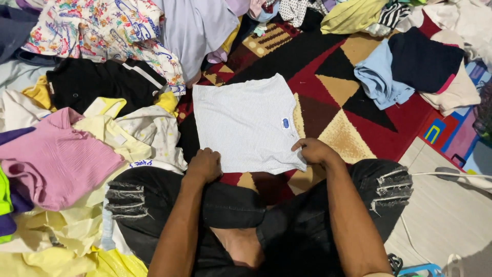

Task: A person sits on the floor and folds various items of clothing from a large, unsorted pile.

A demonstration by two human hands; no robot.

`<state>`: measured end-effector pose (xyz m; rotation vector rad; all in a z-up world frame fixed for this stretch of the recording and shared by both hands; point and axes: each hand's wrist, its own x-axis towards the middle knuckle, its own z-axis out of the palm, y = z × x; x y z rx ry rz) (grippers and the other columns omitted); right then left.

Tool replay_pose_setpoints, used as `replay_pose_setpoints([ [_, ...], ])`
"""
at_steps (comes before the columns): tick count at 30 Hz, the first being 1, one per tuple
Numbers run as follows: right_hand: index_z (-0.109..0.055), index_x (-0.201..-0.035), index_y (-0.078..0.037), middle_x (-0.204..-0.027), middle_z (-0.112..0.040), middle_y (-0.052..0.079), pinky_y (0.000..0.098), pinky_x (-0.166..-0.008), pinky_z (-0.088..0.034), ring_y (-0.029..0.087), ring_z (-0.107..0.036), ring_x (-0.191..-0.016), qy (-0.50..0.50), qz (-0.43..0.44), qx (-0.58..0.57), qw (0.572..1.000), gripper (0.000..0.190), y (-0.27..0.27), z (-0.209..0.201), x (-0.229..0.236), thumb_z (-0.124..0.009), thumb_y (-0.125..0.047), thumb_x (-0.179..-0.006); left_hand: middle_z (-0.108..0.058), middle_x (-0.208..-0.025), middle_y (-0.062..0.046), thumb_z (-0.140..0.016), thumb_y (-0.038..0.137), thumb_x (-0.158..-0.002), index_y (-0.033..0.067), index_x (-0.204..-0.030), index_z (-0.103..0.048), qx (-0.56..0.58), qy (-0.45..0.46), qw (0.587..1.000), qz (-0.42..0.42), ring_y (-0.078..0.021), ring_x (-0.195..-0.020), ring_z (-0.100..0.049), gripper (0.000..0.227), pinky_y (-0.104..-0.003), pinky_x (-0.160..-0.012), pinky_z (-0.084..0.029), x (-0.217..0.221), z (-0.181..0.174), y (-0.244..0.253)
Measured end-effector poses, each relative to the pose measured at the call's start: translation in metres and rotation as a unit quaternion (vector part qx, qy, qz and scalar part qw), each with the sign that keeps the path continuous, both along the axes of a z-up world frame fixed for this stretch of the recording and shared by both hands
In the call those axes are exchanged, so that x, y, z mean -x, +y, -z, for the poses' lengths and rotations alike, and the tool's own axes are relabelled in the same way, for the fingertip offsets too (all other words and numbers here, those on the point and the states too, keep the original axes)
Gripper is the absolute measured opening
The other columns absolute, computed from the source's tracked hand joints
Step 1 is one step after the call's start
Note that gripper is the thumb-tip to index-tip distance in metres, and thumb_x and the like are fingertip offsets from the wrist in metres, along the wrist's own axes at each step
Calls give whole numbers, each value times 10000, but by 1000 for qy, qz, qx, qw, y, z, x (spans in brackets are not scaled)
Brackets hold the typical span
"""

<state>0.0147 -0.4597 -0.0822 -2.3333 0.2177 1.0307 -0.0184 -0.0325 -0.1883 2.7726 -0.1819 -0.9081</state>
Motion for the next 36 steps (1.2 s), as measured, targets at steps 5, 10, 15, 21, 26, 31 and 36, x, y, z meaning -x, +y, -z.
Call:
replay_pose_setpoints([
  [5,-793,-1547,46,-1512,-719,455,550,-939,-738,468,-813,-1199,-34,177,-126,975,581,-3,14,-6,-595,39,-1001,-720,-1527,-146,-716,250,-1031,204,-1538,-767,-37,-30,998,34,-418,-1537,-621,511,-585,-1168,-633,10,4,-6],
  [10,-811,-1623,-193,-1649,-742,273,597,-1291,-595,470,-708,-1551,-82,18,34,996,677,-33,73,-13,-763,-139,-950,-756,-1455,-167,-619,219,-1082,155,-1486,-760,-1,-24,1000,0,-420,-1480,-674,433,-593,-1164,-635,10,9,-2],
  [15,-921,-1368,-282,-1558,-714,170,526,-1300,-603,419,-732,-1530,-116,-70,122,983,408,-29,92,-15,-871,-283,-963,-701,-1628,-182,-618,249,-1089,162,-1529,-684,-36,-11,999,3,-433,-1598,-586,454,-648,-1247,-556,12,3,-6],
  [21,-943,-1288,-79,-1668,-670,260,635,-1348,-516,577,-651,-1525,-269,-25,8,963,408,-5,13,-9,-870,-424,-1083,-789,-1394,-151,-611,205,-1109,152,-1424,-781,6,-18,999,-29,-411,-1476,-689,362,-616,-1224,-568,9,-20,-4],
  [26,-901,-1371,-148,-1430,-847,149,567,-1208,-606,405,-775,-1370,-212,117,-97,965,352,7,10,-13,-863,-386,-1114,-833,-1217,-158,-594,212,-1139,121,-1397,-762,66,-58,991,-98,-412,-1331,-776,321,-633,-1207,-534,11,-41,-6],
  [31,-852,-1380,-103,-986,-791,88,449,-855,-743,249,-842,-855,-170,246,-176,938,278,-4,48,-28,-815,-246,-1144,-860,-1184,-167,-611,246,-1138,131,-1341,-711,74,-55,984,-156,-425,-1309,-803,254,-685,-1264,-446,5,-41,-2],
  [36,-857,-1327,-97,-1305,-887,281,609,-1184,-619,488,-825,-1345,-104,66,60,991,585,-27,73,-27,-738,-618,-1091,-872,-1250,-177,-600,300,-1124,141,-1368,-731,74,-34,980,-182,-453,-1364,-793,319,-730,-1274,-431,5,-26,5],
])
